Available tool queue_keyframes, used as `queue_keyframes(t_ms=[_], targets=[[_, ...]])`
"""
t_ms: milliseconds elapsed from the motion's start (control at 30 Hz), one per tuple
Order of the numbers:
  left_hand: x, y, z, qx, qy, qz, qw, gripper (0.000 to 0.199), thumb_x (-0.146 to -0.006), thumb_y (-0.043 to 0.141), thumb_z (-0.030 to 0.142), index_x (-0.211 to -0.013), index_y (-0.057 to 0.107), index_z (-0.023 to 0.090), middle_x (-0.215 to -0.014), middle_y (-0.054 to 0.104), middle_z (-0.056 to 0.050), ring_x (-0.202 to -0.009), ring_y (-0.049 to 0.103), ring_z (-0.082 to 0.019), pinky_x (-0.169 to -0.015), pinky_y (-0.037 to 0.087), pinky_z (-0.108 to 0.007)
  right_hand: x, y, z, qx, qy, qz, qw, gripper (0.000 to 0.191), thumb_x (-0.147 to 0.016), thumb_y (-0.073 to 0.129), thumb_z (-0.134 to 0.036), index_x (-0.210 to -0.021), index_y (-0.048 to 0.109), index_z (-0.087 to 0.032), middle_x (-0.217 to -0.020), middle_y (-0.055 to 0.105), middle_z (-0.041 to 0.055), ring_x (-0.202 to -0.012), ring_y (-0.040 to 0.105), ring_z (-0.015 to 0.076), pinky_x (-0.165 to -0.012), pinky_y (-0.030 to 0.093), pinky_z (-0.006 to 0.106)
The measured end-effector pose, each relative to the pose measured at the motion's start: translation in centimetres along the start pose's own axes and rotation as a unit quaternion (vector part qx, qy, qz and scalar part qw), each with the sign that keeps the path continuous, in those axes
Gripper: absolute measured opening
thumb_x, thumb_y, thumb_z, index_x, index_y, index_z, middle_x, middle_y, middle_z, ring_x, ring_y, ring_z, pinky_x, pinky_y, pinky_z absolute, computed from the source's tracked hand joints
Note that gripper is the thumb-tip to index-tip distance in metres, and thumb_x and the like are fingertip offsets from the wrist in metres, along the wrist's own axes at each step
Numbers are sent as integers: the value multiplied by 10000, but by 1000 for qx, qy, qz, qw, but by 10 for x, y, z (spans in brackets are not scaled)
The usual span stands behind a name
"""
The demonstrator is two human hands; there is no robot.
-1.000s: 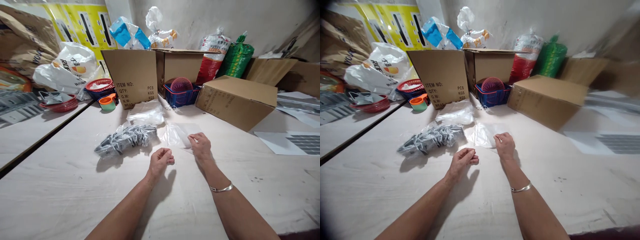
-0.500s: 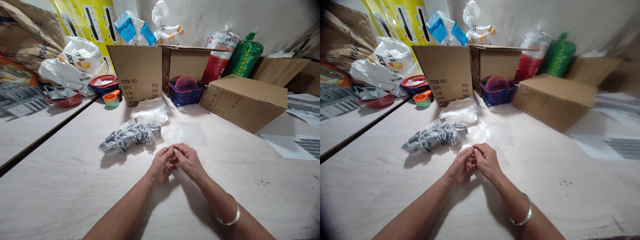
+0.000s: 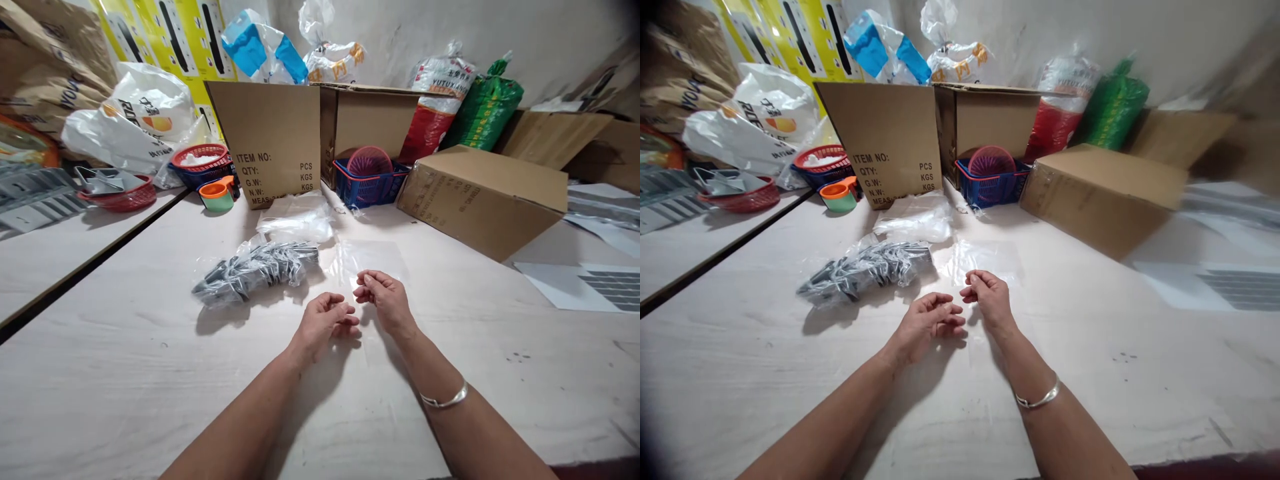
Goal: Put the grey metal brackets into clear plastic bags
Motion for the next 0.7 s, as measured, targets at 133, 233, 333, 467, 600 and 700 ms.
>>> queue_keyframes(t_ms=[133, 233, 333, 467, 600, 700], targets=[[10, 9, 9, -341, 155, 52, 926, 288, -725, 598, 411, -903, 531, 196, -803, 551, -51, -713, 561, -199, -625, 466, -372, -6, -10, -1, -21, -23, 46, 998, 251, -687, 630, -376, -786, 629, -146, -706, 588, 10, -529, 554, 97, -466, 460, 224], [17, 23, 11, -576, 257, 89, 771, 318, -710, 590, 472, -828, 571, 178, -870, 522, -95, -842, 498, -254, -740, 411, -420, -7, -15, -7, 7, -54, 58, 997, 230, -704, 616, -369, -777, 638, -153, -697, 593, 7, -516, 540, 88, -449, 429, 208], [17, 30, 3, -679, 243, 74, 689, 236, -711, 602, 390, -804, 574, 175, -877, 516, -111, -862, 474, -272, -738, 384, -417, -8, -18, -9, 21, -68, 69, 995, 224, -712, 611, -366, -780, 640, -154, -678, 595, 4, -511, 535, 87, -448, 415, 206], [13, 24, 3, -721, 215, 47, 658, 81, -744, 489, 168, -760, 567, 183, -860, 522, -98, -840, 487, -242, -710, 374, -368, -8, -20, -12, 60, -91, 51, 993, 241, -741, 586, -385, -796, 636, -155, -658, 590, 2, -515, 521, 93, -466, 416, 220], [5, 3, 17, -660, 187, 61, 725, 96, -746, 460, 157, -664, 499, 189, -796, 529, -52, -768, 506, -180, -675, 385, -305, -1, -15, -24, 173, -157, -18, 972, 226, -801, 538, -380, -815, 627, -173, -668, 572, 0, -553, 516, 103, -533, 437, 246], [-2, -15, 27, -578, 165, 96, 794, 139, -764, 446, 195, -626, 431, 194, -673, 519, -11, -653, 509, -145, -617, 390, -279, 10, -4, -32, 299, -236, -108, 918, 200, -815, 537, -369, -839, 626, -191, -790, 573, 20, -651, 534, 115, -597, 436, 257]])
Point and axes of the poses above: each hand's wrist, its own x-axis away from the middle knuckle, its own y-axis out of the palm, z = x × y, the point moved 4 cm from there along -x, towards the middle knuckle
